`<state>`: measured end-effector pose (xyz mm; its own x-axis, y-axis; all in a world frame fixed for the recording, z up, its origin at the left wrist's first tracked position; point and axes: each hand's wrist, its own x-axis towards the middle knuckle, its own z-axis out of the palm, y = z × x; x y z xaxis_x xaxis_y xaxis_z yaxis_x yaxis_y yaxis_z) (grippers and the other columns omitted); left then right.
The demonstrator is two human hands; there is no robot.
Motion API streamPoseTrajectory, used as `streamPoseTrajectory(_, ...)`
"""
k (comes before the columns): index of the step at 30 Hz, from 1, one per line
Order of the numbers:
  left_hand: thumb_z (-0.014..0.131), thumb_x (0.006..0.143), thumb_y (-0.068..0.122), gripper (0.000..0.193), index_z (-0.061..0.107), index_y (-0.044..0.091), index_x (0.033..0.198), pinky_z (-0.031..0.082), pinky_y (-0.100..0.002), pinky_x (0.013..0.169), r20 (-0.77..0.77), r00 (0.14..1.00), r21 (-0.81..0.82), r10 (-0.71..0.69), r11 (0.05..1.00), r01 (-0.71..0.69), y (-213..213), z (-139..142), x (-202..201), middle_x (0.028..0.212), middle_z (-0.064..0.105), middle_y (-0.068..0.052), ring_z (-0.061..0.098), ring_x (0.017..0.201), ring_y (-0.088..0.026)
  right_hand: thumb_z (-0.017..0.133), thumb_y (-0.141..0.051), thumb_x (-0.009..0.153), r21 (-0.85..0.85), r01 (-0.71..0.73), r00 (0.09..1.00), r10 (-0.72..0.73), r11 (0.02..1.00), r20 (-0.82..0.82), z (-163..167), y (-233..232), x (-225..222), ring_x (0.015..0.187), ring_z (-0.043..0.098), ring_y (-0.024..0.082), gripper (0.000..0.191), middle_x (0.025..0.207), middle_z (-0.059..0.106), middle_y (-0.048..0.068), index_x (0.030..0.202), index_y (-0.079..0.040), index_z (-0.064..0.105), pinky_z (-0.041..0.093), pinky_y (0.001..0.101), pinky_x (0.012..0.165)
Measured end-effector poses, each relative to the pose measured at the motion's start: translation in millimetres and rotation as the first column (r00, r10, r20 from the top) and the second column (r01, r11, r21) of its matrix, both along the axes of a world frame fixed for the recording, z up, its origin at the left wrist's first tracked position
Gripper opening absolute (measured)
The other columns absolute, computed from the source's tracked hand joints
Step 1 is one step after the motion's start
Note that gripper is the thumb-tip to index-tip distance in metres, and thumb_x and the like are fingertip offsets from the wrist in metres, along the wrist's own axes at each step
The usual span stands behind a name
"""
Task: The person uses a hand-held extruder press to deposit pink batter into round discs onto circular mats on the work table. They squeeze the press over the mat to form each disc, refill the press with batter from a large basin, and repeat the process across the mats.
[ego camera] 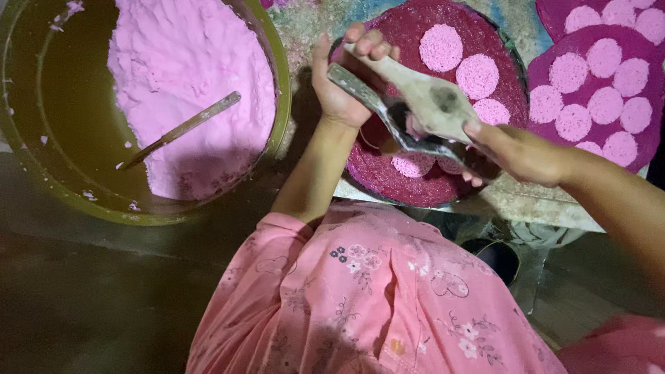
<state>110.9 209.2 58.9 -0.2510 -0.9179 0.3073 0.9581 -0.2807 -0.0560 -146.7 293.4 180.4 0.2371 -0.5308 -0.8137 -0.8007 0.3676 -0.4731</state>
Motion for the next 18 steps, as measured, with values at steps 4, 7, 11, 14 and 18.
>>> streamPoseTrajectory(4, 0.050, 0.105, 0.055, 0.039, 0.054, 0.018, 0.098, 0.052, -0.040, 0.105, -0.032, 0.996, -0.133, 0.086, 0.987, -0.090, -15, -14, 17, 0.092, 0.056, 0.002, 0.059, 0.094, -0.015, 0.015, -0.078, 0.094, -0.128, -0.123, 0.954, 0.081, 0.984, -0.287, -1, -11, 30, 0.066, 0.065, 0.028, 0.093, 0.071, 0.066, 0.017, 0.084, -0.004, 0.069, 0.055, 0.0463, 0.064)
streamPoseTrajectory(7, 0.050, 0.104, 0.053, 0.036, 0.054, 0.019, 0.097, 0.053, -0.038, 0.104, -0.057, 0.996, -0.142, 0.061, 0.987, -0.069, -17, -19, 34, 0.089, 0.056, 0.004, 0.059, 0.091, -0.013, 0.017, -0.074, 0.095, -0.194, -0.139, 0.985, 0.114, 0.971, -0.132, -6, -8, 50, 0.057, 0.062, 0.030, 0.096, 0.063, 0.063, 0.018, 0.075, 0.004, 0.068, 0.053, 0.0471, 0.062)
streamPoseTrajectory(11, 0.050, 0.105, 0.051, 0.033, 0.054, 0.019, 0.097, 0.055, -0.039, 0.102, -0.083, 0.993, -0.119, 0.079, 0.989, -0.089, -7, -27, 29, 0.088, 0.056, 0.005, 0.059, 0.089, -0.012, 0.027, -0.072, 0.095, -0.201, -0.047, 0.997, 0.033, 0.979, -0.070, -3, -2, 56, 0.059, 0.067, 0.025, 0.088, 0.063, 0.066, 0.013, 0.076, 0.003, 0.067, 0.057, 0.0426, 0.064)
streamPoseTrajectory(14, 0.051, 0.104, 0.048, 0.030, 0.054, 0.020, 0.095, 0.055, -0.039, 0.099, -0.071, 0.992, -0.034, 0.106, 0.993, -0.109, -3, -32, 8, 0.087, 0.055, 0.005, 0.058, 0.088, -0.013, 0.031, -0.069, 0.098, -0.192, -0.045, 0.987, 0.014, 0.980, -0.157, 5, -2, 49, 0.063, 0.068, 0.028, 0.084, 0.065, 0.066, 0.015, 0.088, 0.005, 0.068, 0.056, 0.0458, 0.067)
streamPoseTrajectory(18, 0.053, 0.099, 0.048, 0.029, 0.052, 0.020, 0.090, 0.054, -0.038, 0.093, -0.067, 0.992, 0.003, 0.110, 0.994, -0.110, -15, -30, -11, 0.081, 0.051, 0.006, 0.055, 0.081, -0.012, 0.034, -0.063, 0.099, -0.280, -0.107, 0.953, 0.018, 0.954, -0.302, 14, -6, 45, 0.067, 0.071, 0.032, 0.077, 0.068, 0.069, 0.022, 0.110, 0.005, 0.070, 0.055, 0.0494, 0.073)
